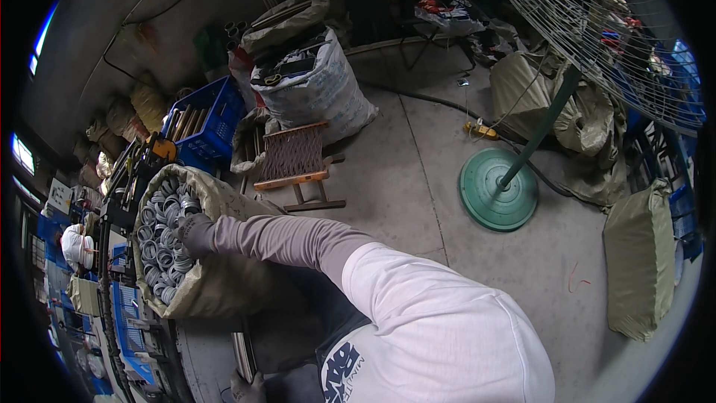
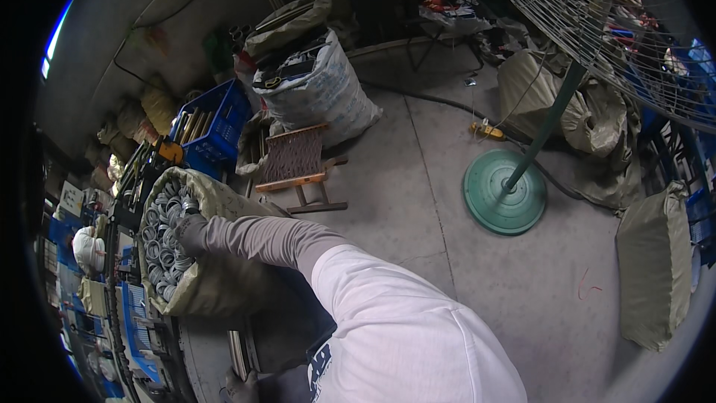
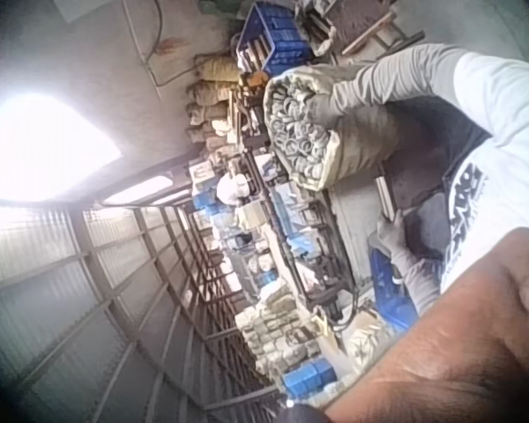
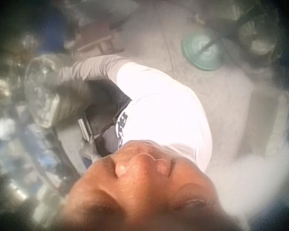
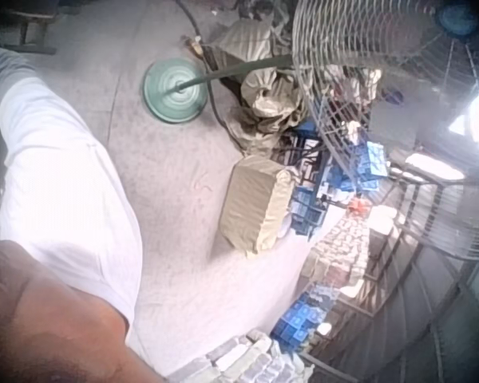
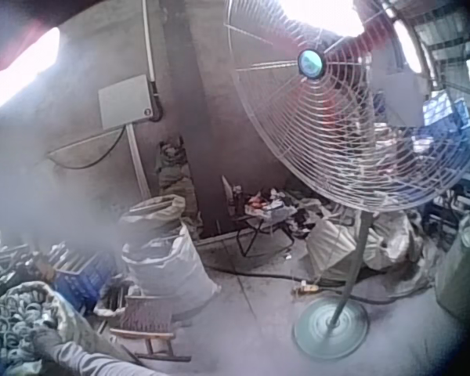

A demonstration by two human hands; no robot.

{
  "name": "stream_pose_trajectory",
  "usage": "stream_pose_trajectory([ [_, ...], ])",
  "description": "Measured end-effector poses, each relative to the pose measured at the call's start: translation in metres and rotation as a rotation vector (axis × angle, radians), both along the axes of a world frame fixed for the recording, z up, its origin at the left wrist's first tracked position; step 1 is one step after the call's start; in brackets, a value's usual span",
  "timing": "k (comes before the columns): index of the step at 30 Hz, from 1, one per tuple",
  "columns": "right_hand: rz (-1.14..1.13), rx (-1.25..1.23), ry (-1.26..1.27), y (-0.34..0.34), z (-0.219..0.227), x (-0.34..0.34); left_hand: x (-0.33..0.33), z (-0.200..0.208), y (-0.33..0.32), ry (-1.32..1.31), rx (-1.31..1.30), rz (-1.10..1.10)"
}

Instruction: The person assembles metal pipes with circular metal caps using a machine press.

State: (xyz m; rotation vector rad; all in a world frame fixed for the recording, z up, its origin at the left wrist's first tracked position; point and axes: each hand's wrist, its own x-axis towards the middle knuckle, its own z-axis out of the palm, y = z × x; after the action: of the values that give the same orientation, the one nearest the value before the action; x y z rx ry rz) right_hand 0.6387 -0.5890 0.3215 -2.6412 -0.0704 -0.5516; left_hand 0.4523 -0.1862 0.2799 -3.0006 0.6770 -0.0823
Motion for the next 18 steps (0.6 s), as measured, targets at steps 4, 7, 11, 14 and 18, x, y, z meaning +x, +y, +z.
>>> stream_pose_trajectory([
  [4, 0.039, -0.035, 0.025, -0.002, 0.0, 0.0, 0.002, -0.003, 0.003, 0.032, -0.048, 0.002],
  [7, 0.047, 0.013, 0.058, -0.003, -0.001, 0.002, 0.006, -0.011, 0.008, 0.055, -0.097, -0.001],
  [11, 0.025, 0.016, 0.051, -0.002, -0.003, 0.002, 0.004, -0.01, 0.005, 0.053, -0.128, -0.009],
  [14, 0.035, -0.033, 0.074, -0.002, -0.002, 0.003, 0.006, -0.011, 0.006, 0.066, -0.137, -0.011],
  [18, 0.028, 0.002, 0.089, -0.004, 0.0, 0.0, 0.009, -0.018, 0.011, 0.049, -0.155, -0.028],
])
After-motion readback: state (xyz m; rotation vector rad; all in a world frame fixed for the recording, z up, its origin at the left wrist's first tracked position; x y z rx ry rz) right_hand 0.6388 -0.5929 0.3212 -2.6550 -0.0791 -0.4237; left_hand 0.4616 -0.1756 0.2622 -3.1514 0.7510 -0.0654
